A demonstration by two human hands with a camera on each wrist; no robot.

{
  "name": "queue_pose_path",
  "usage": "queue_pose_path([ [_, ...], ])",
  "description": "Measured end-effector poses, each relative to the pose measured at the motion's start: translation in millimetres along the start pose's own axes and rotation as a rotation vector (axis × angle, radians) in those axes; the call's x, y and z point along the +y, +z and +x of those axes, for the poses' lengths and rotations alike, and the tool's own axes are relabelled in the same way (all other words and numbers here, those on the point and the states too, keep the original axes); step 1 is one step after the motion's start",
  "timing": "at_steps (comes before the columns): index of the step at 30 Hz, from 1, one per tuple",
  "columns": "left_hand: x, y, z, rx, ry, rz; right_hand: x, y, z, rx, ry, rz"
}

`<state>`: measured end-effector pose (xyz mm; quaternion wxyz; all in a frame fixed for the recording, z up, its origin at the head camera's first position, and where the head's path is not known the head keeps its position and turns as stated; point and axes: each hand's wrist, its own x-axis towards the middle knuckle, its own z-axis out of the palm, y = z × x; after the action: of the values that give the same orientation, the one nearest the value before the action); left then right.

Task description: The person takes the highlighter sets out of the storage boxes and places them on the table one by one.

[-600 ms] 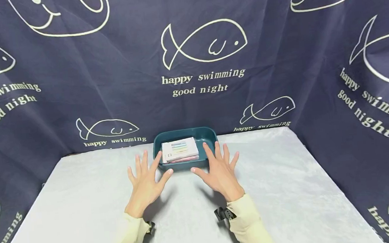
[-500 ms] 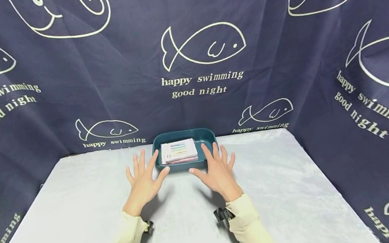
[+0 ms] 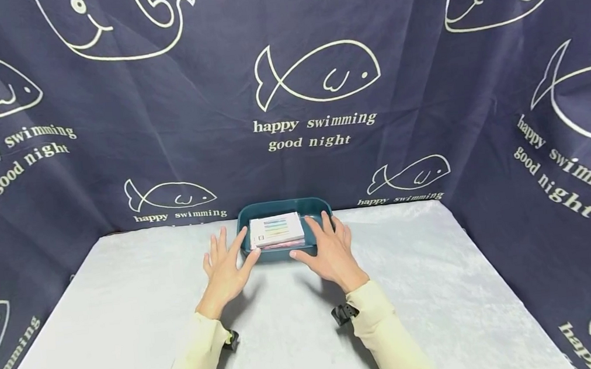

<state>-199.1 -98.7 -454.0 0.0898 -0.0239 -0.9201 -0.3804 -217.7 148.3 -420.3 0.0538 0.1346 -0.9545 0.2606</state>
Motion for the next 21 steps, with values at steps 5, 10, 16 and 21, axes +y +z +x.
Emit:
queue_pose_path([
  [5,-1.8,-0.2,4.7,0.005,0.009,-0.035,-2,2,9,-0.011,-0.017,0.038],
  [10,-8.8,0.7,5.9,0.010,-0.004,-0.050,-6,6,16,-0.023,-0.005,0.050],
  [16,-10.7,3.2,12.5,0.024,-0.018,-0.087,-7,9,24,-0.021,0.006,0.054],
  [21,-9.0,4.8,17.1,0.001,-0.031,-0.137,-7,12,29,-0.032,0.001,0.049],
])
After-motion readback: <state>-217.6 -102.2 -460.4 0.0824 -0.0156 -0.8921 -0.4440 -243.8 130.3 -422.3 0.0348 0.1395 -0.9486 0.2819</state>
